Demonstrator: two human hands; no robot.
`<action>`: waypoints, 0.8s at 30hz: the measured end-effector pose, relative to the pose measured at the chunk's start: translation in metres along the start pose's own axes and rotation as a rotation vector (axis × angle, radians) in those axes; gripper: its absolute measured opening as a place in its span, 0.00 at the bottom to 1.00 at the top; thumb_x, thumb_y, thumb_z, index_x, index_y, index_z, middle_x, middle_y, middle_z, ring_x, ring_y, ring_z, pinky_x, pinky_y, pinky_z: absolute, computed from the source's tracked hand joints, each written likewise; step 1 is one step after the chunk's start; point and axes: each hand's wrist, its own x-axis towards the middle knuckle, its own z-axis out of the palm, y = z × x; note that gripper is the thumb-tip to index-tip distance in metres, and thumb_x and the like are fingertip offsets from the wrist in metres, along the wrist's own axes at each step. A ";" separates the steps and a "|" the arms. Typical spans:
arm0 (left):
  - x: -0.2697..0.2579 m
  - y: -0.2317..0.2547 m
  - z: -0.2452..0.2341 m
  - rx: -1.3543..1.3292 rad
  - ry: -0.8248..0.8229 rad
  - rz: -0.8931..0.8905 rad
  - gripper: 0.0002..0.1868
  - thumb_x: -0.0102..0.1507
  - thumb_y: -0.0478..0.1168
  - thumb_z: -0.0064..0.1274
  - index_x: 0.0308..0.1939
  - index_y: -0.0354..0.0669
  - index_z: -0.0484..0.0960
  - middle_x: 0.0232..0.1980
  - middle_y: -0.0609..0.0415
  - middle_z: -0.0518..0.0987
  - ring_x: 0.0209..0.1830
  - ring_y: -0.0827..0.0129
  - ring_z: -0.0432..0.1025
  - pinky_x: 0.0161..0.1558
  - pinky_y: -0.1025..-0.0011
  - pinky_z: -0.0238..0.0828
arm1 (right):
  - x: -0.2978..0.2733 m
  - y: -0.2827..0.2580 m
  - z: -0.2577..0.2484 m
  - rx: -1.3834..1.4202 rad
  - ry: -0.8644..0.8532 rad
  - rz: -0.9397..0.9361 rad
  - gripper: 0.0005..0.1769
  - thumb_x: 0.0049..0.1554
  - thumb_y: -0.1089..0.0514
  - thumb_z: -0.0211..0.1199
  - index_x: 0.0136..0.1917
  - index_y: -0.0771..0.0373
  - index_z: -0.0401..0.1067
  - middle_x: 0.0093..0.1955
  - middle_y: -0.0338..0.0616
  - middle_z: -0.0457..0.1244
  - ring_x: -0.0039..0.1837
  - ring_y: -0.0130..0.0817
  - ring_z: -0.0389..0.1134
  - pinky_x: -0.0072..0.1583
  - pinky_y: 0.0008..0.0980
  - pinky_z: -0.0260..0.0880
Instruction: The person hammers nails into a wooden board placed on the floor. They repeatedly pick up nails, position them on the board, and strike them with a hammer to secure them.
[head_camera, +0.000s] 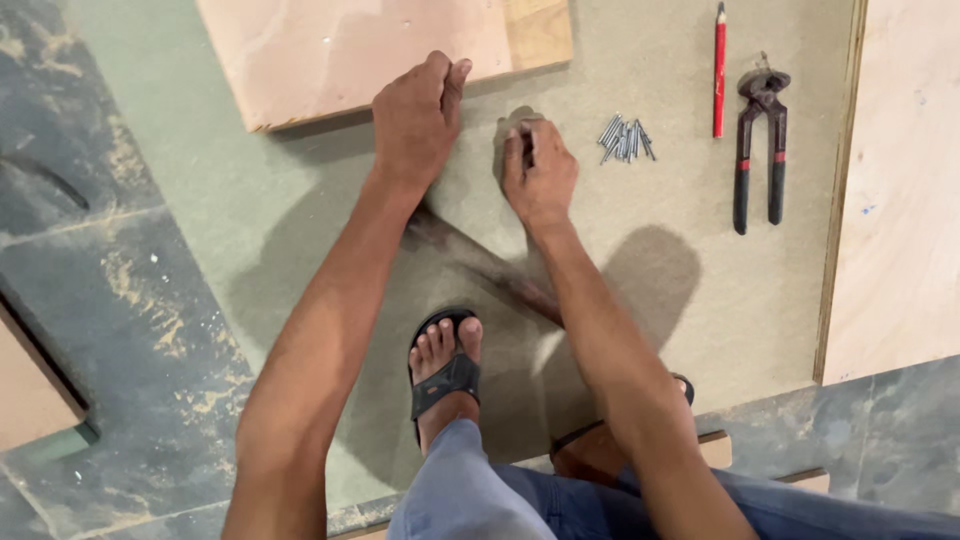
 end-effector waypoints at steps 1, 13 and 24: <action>0.004 0.001 0.005 0.040 0.015 0.027 0.17 0.74 0.42 0.57 0.34 0.39 0.72 0.29 0.46 0.75 0.31 0.48 0.71 0.36 0.53 0.68 | 0.001 0.000 0.000 0.022 -0.004 0.034 0.07 0.66 0.57 0.61 0.55 0.61 0.69 0.46 0.51 0.68 0.44 0.49 0.72 0.46 0.42 0.72; 0.044 -0.015 0.046 0.298 0.036 0.062 0.20 0.77 0.37 0.52 0.73 0.48 0.73 0.76 0.46 0.65 0.75 0.41 0.58 0.75 0.46 0.57 | 0.007 0.003 -0.017 0.344 -0.067 0.112 0.26 0.66 0.65 0.58 0.77 0.58 0.61 0.43 0.42 0.63 0.37 0.27 0.62 0.40 0.28 0.66; 0.056 0.004 0.032 0.310 0.029 0.064 0.28 0.71 0.33 0.51 0.76 0.49 0.70 0.74 0.48 0.66 0.78 0.49 0.58 0.79 0.49 0.54 | 0.165 -0.006 -0.035 0.622 -0.782 0.574 0.40 0.61 0.69 0.43 0.84 0.47 0.52 0.27 0.37 0.59 0.25 0.22 0.58 0.28 0.26 0.65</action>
